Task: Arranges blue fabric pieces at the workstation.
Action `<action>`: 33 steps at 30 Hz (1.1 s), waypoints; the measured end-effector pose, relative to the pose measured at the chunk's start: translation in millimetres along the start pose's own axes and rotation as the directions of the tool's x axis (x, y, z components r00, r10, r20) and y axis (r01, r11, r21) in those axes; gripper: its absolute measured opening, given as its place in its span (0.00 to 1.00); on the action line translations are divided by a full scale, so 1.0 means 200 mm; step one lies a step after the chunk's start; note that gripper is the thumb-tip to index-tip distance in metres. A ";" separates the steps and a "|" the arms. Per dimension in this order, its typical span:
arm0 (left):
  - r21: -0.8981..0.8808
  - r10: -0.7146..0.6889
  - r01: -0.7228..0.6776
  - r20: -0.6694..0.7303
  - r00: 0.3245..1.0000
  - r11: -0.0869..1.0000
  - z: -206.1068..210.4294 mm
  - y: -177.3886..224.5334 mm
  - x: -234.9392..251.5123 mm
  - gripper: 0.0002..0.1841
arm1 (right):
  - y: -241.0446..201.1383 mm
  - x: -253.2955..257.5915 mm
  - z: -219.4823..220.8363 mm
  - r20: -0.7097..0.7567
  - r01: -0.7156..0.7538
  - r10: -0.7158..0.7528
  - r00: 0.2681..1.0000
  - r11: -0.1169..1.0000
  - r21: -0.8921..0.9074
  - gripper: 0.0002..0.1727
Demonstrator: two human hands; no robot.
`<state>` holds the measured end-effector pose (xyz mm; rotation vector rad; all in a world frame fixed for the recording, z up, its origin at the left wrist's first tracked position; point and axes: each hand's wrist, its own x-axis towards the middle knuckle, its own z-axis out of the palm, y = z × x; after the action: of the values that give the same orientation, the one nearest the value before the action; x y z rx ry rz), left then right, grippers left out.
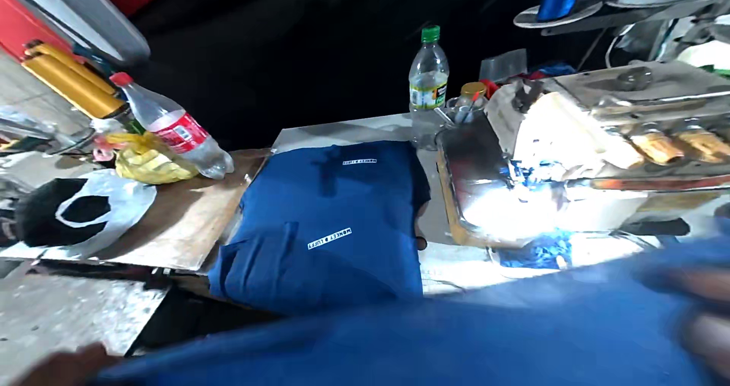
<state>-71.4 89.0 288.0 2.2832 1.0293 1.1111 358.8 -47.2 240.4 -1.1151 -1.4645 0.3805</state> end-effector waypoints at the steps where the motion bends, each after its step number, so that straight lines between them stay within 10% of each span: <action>1: 0.168 -0.063 0.068 -0.038 0.997 0.983 -0.03 -0.04 0.09 0.09 | 0.07 0.10 0.09 0.045 -0.034 0.034 0.998 0.999 0.000 0.18; 4: 0.525 -0.208 0.231 -0.105 0.973 0.819 -0.10 -0.29 0.34 0.18 | 0.35 0.36 0.41 0.082 -0.069 0.067 0.994 0.998 0.013 0.23; 7: 0.466 -0.050 0.136 -0.192 0.980 0.874 0.15 -0.51 0.58 0.18 | 0.60 0.51 0.66 0.241 -0.073 0.082 0.967 0.996 -0.047 0.28; 11: 0.150 -0.165 0.114 0.388 0.907 0.982 0.71 -0.55 0.87 0.29 | 0.71 0.58 0.81 0.368 -0.197 0.199 0.908 0.979 -0.044 0.28; 14: -0.078 -0.064 0.144 0.624 0.779 0.987 0.92 -0.55 1.00 0.14 | 0.71 0.56 0.82 0.209 -0.336 0.318 0.925 0.940 0.059 0.21; 17: -0.122 -0.031 0.121 0.568 0.823 0.985 0.85 -0.46 0.98 0.04 | 0.66 0.43 0.75 0.273 -0.560 0.524 0.807 0.826 0.069 0.36; 21: -0.220 0.039 0.021 0.261 0.965 0.975 0.83 -0.37 0.86 0.09 | 0.53 0.24 0.65 0.431 -0.597 0.496 0.754 0.791 0.134 0.21; 33: 0.113 -0.215 0.184 0.488 0.846 0.977 1.17 -0.54 0.93 0.04 | 0.66 0.23 0.62 0.367 -0.780 0.710 0.601 0.621 0.073 0.20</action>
<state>144.6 292.7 174.2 2.2649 1.0581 0.3687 308.0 98.8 135.2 -1.5013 -1.0782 1.3520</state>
